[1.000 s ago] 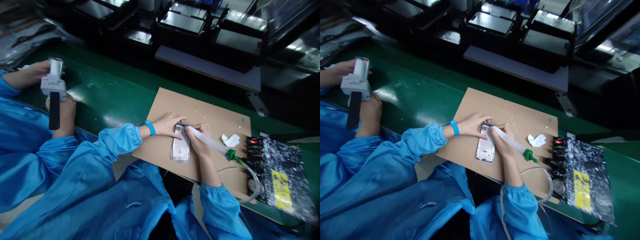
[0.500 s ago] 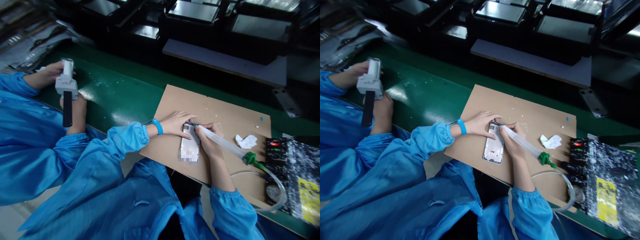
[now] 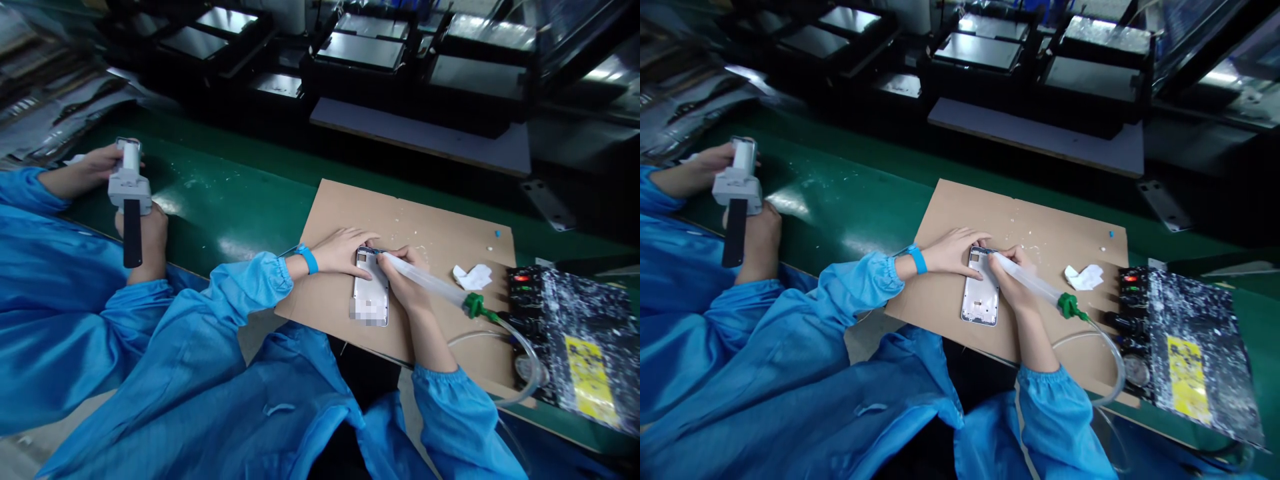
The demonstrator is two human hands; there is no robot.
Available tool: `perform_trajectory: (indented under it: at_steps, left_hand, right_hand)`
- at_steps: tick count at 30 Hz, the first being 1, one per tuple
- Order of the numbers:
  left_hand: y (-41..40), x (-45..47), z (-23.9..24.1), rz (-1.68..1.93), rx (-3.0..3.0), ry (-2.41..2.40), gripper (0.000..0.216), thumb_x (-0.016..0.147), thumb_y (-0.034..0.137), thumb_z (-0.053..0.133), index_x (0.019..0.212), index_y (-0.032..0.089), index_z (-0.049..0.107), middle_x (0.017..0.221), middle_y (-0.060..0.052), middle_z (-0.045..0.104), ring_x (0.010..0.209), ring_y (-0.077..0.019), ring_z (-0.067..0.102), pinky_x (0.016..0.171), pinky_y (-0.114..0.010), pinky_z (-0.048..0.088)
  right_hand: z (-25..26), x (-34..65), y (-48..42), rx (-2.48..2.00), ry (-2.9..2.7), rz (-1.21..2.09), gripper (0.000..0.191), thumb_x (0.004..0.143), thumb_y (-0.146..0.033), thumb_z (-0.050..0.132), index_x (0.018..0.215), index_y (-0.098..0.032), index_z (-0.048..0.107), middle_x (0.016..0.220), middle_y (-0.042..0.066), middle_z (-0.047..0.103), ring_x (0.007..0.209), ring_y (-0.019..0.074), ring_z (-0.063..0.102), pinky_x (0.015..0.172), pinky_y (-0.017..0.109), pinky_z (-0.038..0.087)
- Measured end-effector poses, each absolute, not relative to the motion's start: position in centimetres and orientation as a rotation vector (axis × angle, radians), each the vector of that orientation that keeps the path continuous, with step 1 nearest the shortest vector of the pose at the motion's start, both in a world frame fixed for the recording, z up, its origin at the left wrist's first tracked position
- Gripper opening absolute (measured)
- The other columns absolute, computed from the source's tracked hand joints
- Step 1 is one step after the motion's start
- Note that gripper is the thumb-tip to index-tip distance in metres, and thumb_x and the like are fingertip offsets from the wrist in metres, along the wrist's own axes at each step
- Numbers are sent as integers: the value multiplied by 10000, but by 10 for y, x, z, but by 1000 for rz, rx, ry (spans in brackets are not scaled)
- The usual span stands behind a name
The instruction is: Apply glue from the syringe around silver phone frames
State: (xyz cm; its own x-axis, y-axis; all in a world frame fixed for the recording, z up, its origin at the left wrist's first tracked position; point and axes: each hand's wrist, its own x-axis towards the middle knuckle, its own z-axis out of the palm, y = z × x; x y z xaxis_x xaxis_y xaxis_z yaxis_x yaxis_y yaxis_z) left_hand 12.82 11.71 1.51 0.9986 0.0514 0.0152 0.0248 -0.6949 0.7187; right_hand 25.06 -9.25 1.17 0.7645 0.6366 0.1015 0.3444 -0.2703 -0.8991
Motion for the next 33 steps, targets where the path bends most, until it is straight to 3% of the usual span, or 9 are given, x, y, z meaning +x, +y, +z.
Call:
perform_trajectory:
  at_steps: [10, 26, 33]
  left_hand:
    - [117, 126, 20, 46, 2334, 42, 1006, 860, 564, 1026, 1673, 219, 545, 1543, -124, 747, 1472, -344, 663, 1308, -505, 443]
    - [117, 127, 15, 51, 2332, 62, 1004, 837, 541, 1015, 1680, 269, 541, 1545, -126, 745, 1449, -372, 677, 1293, -557, 454]
    - [117, 127, 13, 76, 2322, 43, 988, 849, 521, 1016, 1671, 236, 547, 1525, -129, 752, 1446, -358, 677, 1294, -535, 452]
  right_hand:
    - [12, 250, -93, -1858, -760, 338, 406, 900, -614, 862, 855, -259, 671, 877, 72, 780, 776, 241, 688, 679, 352, 517]
    - [-4, 255, -98, -1839, -770, 346, 333, 933, -522, 887, 896, -262, 682, 881, 36, 775, 779, 230, 690, 699, 365, 489]
    - [-1, 255, -97, -1844, -782, 339, 347, 923, -534, 878, 859, -266, 668, 871, 38, 776, 761, 232, 685, 682, 370, 481]
